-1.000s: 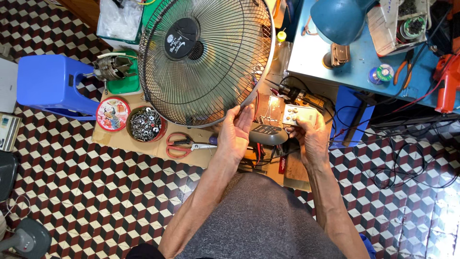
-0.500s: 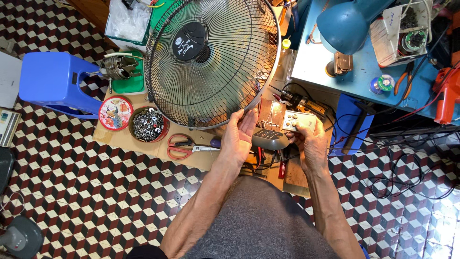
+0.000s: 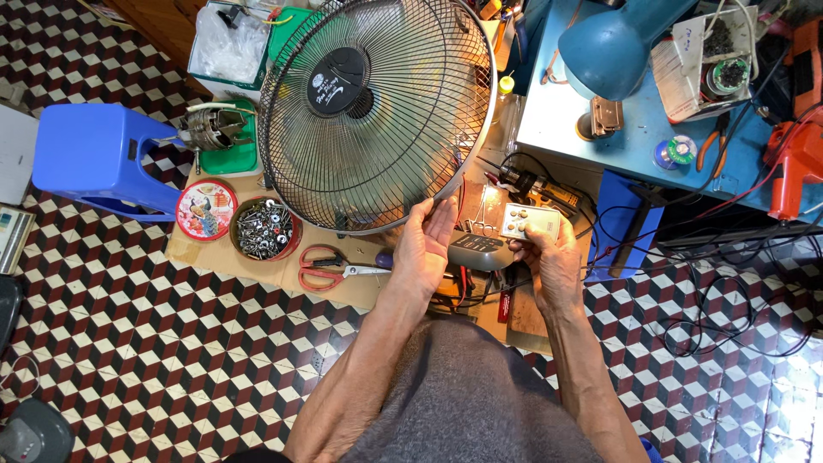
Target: The person assembles a standing fan by attaching the front grille to the fan head, then tests the fan using a remote control. The person handles the fan grille, fan head, and remote control throughout the process.
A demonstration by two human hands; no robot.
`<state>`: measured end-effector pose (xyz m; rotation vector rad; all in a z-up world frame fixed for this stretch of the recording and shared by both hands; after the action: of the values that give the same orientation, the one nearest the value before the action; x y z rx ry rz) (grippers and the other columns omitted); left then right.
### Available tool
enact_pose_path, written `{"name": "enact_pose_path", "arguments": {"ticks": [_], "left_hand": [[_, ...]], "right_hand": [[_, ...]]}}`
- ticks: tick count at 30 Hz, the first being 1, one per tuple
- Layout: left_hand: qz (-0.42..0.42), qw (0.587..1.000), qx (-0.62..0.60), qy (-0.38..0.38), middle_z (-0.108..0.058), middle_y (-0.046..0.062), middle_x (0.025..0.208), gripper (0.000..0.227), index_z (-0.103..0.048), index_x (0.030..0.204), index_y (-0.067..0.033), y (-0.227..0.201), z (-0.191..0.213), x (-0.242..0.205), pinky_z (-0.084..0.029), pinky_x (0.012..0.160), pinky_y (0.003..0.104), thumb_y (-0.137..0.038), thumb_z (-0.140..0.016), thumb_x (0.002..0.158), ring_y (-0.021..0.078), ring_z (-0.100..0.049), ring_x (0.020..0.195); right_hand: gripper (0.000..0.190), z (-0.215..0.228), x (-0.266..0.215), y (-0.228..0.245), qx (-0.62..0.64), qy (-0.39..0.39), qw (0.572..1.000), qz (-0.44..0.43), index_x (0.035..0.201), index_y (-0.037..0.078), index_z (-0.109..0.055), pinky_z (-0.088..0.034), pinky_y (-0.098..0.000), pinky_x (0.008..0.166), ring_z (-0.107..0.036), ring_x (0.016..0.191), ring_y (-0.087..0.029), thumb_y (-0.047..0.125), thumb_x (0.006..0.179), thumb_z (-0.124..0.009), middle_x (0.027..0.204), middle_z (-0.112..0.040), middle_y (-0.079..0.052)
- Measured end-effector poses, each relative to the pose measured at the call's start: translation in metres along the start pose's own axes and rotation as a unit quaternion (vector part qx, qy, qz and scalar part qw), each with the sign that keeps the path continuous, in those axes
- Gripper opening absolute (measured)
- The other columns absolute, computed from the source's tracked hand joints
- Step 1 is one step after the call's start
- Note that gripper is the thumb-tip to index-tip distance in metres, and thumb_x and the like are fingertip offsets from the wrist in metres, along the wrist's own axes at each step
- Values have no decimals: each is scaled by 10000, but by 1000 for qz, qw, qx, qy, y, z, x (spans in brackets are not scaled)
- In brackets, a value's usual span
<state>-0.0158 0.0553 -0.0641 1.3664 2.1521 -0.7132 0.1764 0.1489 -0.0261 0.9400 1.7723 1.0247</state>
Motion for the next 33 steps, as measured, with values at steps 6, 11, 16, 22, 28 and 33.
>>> {"name": "enact_pose_path", "arguments": {"ticks": [6, 11, 16, 22, 28, 33], "left_hand": [[10, 1000, 2, 3, -682, 268, 1168, 259, -571, 1117, 100, 1, 3, 5, -562, 948, 355, -70, -646, 936, 306, -718, 1079], [9, 1000, 7, 5, -683, 260, 1165, 259, -568, 1118, 95, 0, 4, 7, -564, 946, 354, -71, -649, 936, 303, -718, 1075], [4, 1000, 11, 11, -685, 256, 1162, 258, -571, 1115, 86, -2, 2, 5, -562, 950, 356, -72, -653, 928, 299, -718, 1075], [9, 1000, 13, -1, -675, 252, 1178, 277, -558, 1128, 90, -1, 4, 5, -558, 960, 356, -64, -667, 924, 299, -708, 1097], [23, 1000, 1, 19, -667, 233, 1180, 282, -562, 1131, 105, -2, 3, 7, -558, 961, 361, -62, -662, 927, 295, -704, 1101], [23, 1000, 15, 12, -666, 211, 1169, 269, -590, 1132, 90, -3, 1, 6, -560, 954, 360, -77, -657, 932, 288, -702, 1087]], "right_hand": [[342, 1, -1, -2, -3, -8, 1000, -4, 1278, 25, -508, -559, -258, 664, -673, 778, -145, 63, 955, -611, 981, -657, -95], [319, -1, 0, -4, 11, -2, 1000, 1, 1252, 18, -514, -554, -257, 649, -670, 759, -148, 54, 952, -616, 986, -655, -93], [281, -3, 2, -3, -3, -5, 1000, -1, 1224, 20, -524, -557, -257, 644, -664, 753, -145, 53, 958, -609, 965, -657, -92], [277, -6, 4, 5, 3, -12, 1000, 9, 1249, 14, -526, -559, -261, 650, -672, 767, -152, 42, 980, -587, 962, -661, -116], [285, 23, 84, 22, 58, -63, 993, 75, 1248, 22, -508, -576, -291, 643, -689, 768, -205, -4, 964, -500, 1008, -688, -137], [229, 34, 180, -5, 69, -68, 995, 35, 1198, -41, -502, -632, -348, 702, -733, 790, -240, 46, 991, -550, 984, -686, -143]]}}
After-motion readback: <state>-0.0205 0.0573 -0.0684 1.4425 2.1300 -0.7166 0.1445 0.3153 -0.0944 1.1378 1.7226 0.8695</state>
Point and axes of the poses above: each hand's wrist, its own x-axis towards the middle knuckle, its own z-axis out of the back of the hand, y = z × x, the point moved 8 cm from there along x, towards the middle knuckle
